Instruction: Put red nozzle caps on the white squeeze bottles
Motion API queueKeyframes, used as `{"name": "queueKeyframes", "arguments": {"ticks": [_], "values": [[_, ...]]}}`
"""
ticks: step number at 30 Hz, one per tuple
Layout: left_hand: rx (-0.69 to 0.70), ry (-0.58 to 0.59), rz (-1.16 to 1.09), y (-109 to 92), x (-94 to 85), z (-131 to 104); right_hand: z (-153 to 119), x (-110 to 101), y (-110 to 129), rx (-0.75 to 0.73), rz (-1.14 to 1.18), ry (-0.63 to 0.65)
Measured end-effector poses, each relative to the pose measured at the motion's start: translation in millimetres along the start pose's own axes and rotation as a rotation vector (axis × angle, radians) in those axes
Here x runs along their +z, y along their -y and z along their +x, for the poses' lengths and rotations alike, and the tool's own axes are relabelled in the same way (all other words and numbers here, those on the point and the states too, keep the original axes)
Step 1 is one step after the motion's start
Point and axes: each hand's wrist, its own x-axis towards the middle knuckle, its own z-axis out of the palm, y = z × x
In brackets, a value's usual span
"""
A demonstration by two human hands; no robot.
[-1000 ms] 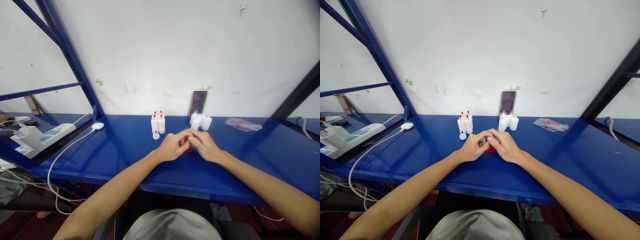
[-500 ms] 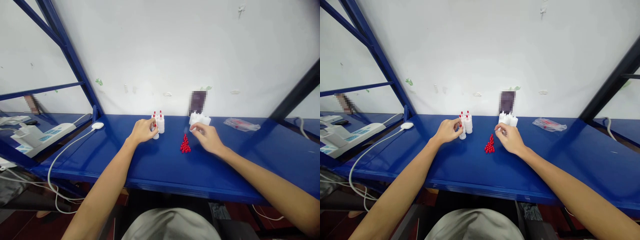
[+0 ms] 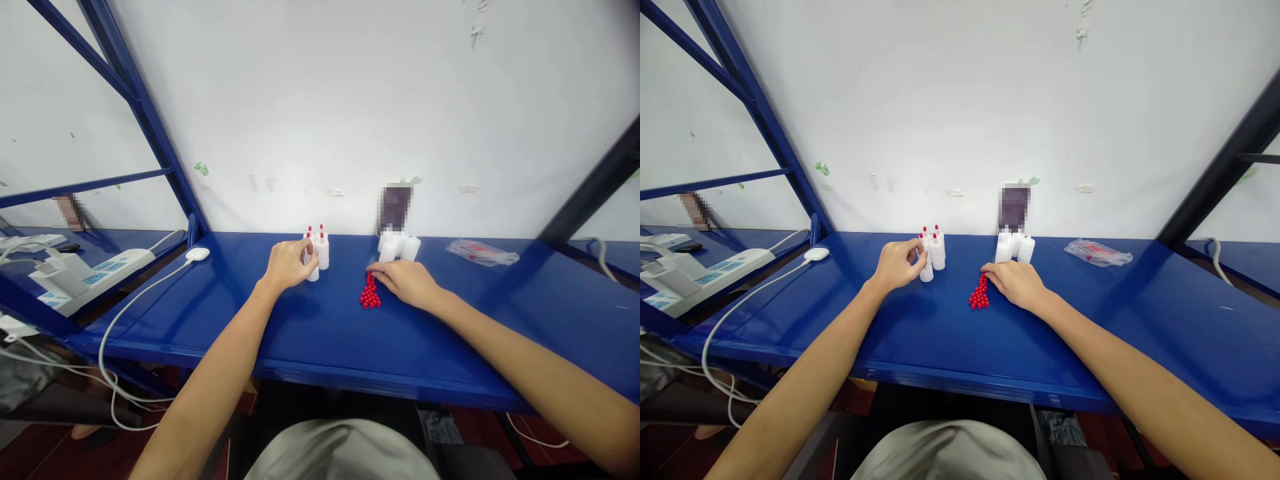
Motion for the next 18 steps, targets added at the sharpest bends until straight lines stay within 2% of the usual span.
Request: {"name": "queueKeyframes", "arguments": {"ticks": [2,4,6,8,11,13,15,18], "values": [[0.060,-0.086,-0.034,-11,4.6,-2,0,1,-1,0.002,0.068,-0.042],[0.132,-0.118,-0.091,-25,10.3,-4,1,0,1,0.037,0.165,-0.118],[0.220,-0.084,-0.158,-40,15.2,-6,1,-5,6,0.072,0.340,-0.205],[0.315,-0.007,-0.193,-51,18.3,-8,0,-11,14,0.084,0.611,-0.219],[0.433,0.078,-0.190,-57,21.1,-10,-3,-18,25,0.074,1.037,-0.066],[0.481,0.068,-0.216,-57,22.9,-10,-5,-19,29,0.062,1.236,0.041],[0.501,0.026,-0.269,-56,24.8,-11,-6,-18,32,0.054,1.373,0.098],[0.500,-0.020,-0.337,-58,26.4,-12,-8,-15,33,0.045,1.482,0.114]]}}
